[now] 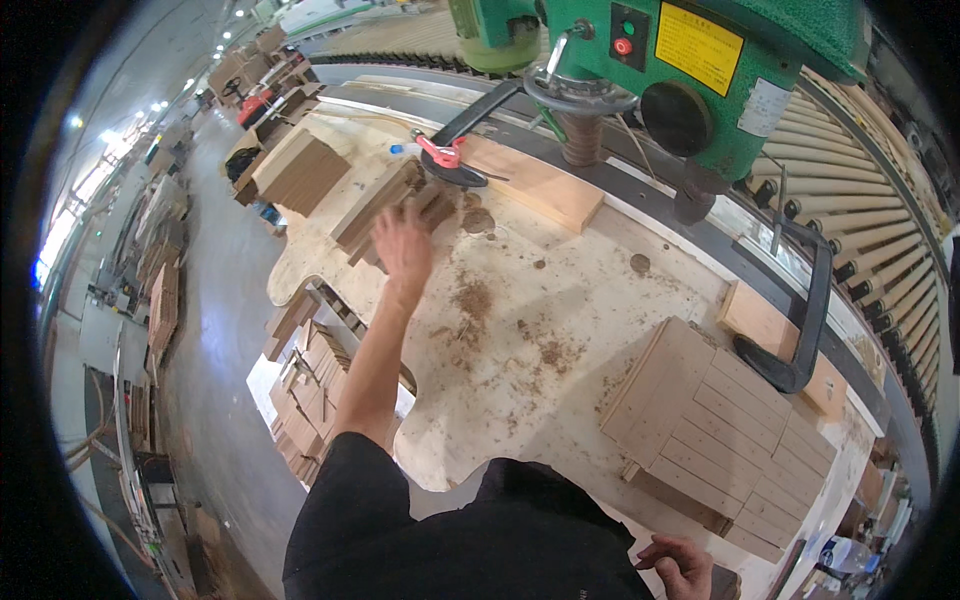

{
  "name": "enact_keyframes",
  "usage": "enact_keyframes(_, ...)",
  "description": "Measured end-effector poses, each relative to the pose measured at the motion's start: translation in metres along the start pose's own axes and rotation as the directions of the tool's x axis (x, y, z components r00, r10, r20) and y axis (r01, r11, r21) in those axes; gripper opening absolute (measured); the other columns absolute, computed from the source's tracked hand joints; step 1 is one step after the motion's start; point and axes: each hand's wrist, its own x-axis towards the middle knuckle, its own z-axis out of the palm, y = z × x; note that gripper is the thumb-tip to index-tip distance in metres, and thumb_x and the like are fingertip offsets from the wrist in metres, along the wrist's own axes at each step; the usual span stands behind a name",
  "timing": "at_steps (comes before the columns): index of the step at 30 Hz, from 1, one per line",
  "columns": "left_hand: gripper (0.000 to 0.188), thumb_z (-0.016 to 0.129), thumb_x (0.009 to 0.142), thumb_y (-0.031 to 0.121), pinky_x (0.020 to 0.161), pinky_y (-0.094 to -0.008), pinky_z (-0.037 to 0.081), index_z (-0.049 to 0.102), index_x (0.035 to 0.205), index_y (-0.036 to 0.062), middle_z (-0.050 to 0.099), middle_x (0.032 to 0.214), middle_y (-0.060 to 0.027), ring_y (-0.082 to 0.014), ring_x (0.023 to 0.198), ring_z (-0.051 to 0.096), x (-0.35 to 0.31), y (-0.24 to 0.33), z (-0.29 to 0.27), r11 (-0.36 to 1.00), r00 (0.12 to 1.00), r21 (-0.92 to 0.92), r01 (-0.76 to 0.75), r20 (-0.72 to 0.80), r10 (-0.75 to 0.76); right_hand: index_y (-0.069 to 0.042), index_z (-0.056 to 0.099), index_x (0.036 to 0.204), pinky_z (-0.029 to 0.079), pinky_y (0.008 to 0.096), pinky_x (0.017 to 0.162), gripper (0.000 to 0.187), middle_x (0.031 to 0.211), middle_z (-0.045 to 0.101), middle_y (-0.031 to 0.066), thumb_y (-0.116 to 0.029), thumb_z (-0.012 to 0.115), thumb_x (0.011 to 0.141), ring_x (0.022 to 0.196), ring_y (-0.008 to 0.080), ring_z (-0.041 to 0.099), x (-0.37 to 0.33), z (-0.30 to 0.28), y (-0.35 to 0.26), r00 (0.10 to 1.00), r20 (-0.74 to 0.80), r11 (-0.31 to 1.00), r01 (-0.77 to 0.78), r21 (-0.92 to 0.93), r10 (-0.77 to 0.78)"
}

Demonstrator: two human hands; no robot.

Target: The person drills holes into wooden blocks one by one using a drill press and stacks the wooden blocks onto a pallet by hand.

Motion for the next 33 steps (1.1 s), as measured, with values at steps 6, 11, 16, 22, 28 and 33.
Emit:
enact_keyframes(6, 0.042, 0.07, 0.076, 0.025, 0.089, -0.0466, 0.04, 0.06, 0.115, 0.0096, 0.056, 0.112, -0.0152, -0.033, 0.108, 0.051, 0.008, -0.021, -0.009, 0.995, 0.996, 0.063, 0.081, 0.033, -0.083, 0.004, 0.055, 0.121, 0.054, 0.0349, 0.077, 0.029, 0.099, 0.063, 0.0154, -0.011, 0.055, 0.095, 0.088, 0.0227, 0.063, 0.015, 0.01, -0.011, 0.997, -0.053, 0.997, -0.05, -0.051, 0.048)
enact_keyframes(11, 0.039, 0.069, 0.079, 0.024, 0.086, -0.0447, 0.042, 0.061, 0.114, 0.0096, 0.058, 0.109, -0.0138, -0.0319, 0.104, 0.053, 0.008, -0.036, -0.008, 0.999, 0.997, -0.009, 0.039, 0.066, -0.039, 0.006, 0.053, 0.121, 0.052, 0.0352, 0.084, 0.031, 0.098, 0.065, 0.0167, -0.007, 0.056, 0.092, 0.092, 0.0218, 0.063, 0.037, 0.026, -0.016, 0.986, -0.058, 0.981, -0.146, 0.129, 0.154)
enact_keyframes(16, 0.02, 0.057, 0.084, 0.013, 0.09, -0.0449, 0.042, 0.063, 0.101, 0.0038, 0.06, 0.107, -0.015, -0.0317, 0.106, 0.055, 0.001, -0.021, -0.005, 0.993, 0.99, 0.04, -0.114, 0.088, 0.11, 0.007, 0.052, 0.122, 0.052, 0.0361, 0.086, 0.031, 0.099, 0.064, 0.0167, -0.006, 0.054, 0.094, 0.092, 0.0236, 0.064, 0.042, 0.026, -0.023, 0.981, -0.045, 0.975, -0.183, 0.122, 0.19)
enact_keyframes(22, 0.023, 0.06, 0.081, 0.015, 0.092, -0.0436, 0.04, 0.061, 0.102, 0.0037, 0.056, 0.115, -0.0128, -0.0315, 0.109, 0.051, 0.0, -0.013, -0.009, 0.994, 0.994, 0.011, -0.105, 0.024, 0.105, 0.007, 0.053, 0.122, 0.051, 0.0331, 0.086, 0.031, 0.1, 0.065, 0.0154, -0.003, 0.054, 0.092, 0.093, 0.022, 0.064, 0.043, 0.018, -0.025, 0.967, -0.029, 0.966, -0.255, -0.027, 0.255)
enact_keyframes(28, 0.029, 0.068, 0.075, 0.02, 0.088, -0.0475, 0.041, 0.062, 0.098, 0.0036, 0.056, 0.106, -0.0207, -0.0364, 0.102, 0.052, 0.007, -0.019, -0.018, 0.999, 0.998, -0.036, -0.001, 0.055, 0.003, 0.006, 0.054, 0.121, 0.051, 0.0343, 0.086, 0.031, 0.099, 0.066, 0.0172, -0.002, 0.055, 0.091, 0.094, 0.0227, 0.065, 0.045, -0.001, -0.041, 0.977, 0.057, 0.977, -0.203, -0.065, 0.207)
enact_keyframes(33, 0.019, 0.064, 0.076, 0.004, 0.077, -0.044, 0.044, 0.058, 0.095, 0.0038, 0.06, 0.096, -0.0145, -0.0346, 0.09, 0.057, -0.008, 0.057, -0.056, 0.758, 0.97, -0.623, -0.193, -0.005, 0.243, 0.006, 0.055, 0.12, 0.052, 0.0354, 0.086, 0.033, 0.099, 0.066, 0.0187, -0.009, 0.059, 0.091, 0.092, 0.0244, 0.065, 0.042, -0.021, -0.06, 0.989, 0.013, 0.989, -0.147, 0.019, 0.147)
